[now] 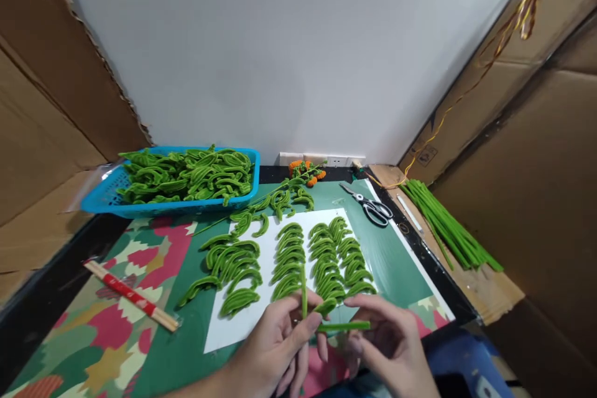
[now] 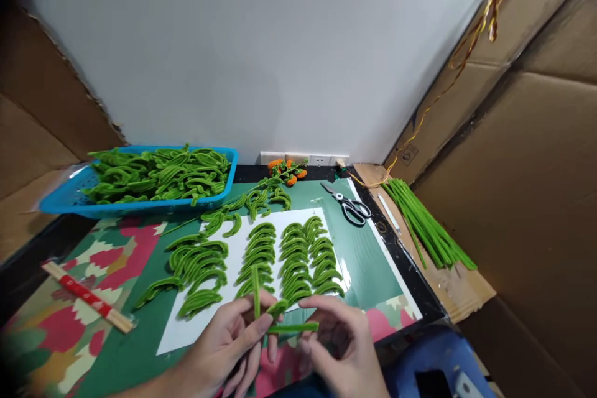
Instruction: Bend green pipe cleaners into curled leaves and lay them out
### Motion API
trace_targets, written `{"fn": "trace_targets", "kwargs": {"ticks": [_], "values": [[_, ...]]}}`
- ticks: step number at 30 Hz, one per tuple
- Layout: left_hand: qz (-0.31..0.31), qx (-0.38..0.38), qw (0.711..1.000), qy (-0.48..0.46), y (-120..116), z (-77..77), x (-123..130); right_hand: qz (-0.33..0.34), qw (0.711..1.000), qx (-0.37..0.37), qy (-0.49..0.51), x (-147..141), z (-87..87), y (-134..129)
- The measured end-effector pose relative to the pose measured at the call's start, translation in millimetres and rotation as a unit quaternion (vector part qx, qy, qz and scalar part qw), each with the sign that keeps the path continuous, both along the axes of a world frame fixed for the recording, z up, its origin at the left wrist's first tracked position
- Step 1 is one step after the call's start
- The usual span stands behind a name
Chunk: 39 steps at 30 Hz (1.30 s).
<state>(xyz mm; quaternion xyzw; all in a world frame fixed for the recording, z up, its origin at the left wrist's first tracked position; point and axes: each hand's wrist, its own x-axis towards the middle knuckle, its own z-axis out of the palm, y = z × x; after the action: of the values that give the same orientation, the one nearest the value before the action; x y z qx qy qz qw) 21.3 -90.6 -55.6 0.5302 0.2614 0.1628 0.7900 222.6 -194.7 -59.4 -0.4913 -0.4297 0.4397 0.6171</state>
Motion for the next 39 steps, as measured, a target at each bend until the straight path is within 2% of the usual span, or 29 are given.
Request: {"fn": "trace_targets", "kwargs": {"ticks": [2,4,8,11,15,20,22,25,28,33,36,39], "values": [[0.037,0.024,0.999,0.004,-1,-3.6,-1,-0.002,0.999,-0.021,0.05,-10,-0.5,1],[0.047,0.054,0.997,0.008,-2,-2.4,-2,-0.038,0.997,-0.038,0.057,-19,6.7,5],[-0.011,0.11,0.994,0.023,0,7.8,-4,-0.119,0.992,-0.036,0.011,-26,23.1,13],[-0.033,0.132,0.99,0.029,3,14.1,-4,-0.133,0.99,0.005,-0.04,-21,25.3,16],[-0.042,0.176,0.983,0.009,7,18.9,0,-0.111,0.984,0.066,-0.12,-16,27.8,17],[-0.044,0.207,0.977,0.011,6,19.6,4,-0.076,0.976,0.09,-0.185,-21,41.4,19],[-0.042,0.205,0.977,0.028,4,20.1,3,-0.065,0.972,0.097,-0.204,-24,46.3,18],[-0.079,0.169,0.981,0.047,2,22.8,-2,-0.035,0.967,0.111,-0.228,-26,49.9,16],[-0.122,0.172,0.976,0.044,1,24.8,-6,0.013,0.964,0.111,-0.242,-25,47.0,14],[-0.13,0.239,0.962,0.02,2,17.3,-10,0.08,0.95,0.143,-0.267,-26,34.5,16],[-0.136,0.23,0.963,0.046,2,13.2,-10,0.075,0.94,0.142,-0.3,-28,32.4,16],[-0.131,0.182,0.972,0.075,0,15.3,-7,0.033,0.939,0.13,-0.317,-26,33.6,15]]}}
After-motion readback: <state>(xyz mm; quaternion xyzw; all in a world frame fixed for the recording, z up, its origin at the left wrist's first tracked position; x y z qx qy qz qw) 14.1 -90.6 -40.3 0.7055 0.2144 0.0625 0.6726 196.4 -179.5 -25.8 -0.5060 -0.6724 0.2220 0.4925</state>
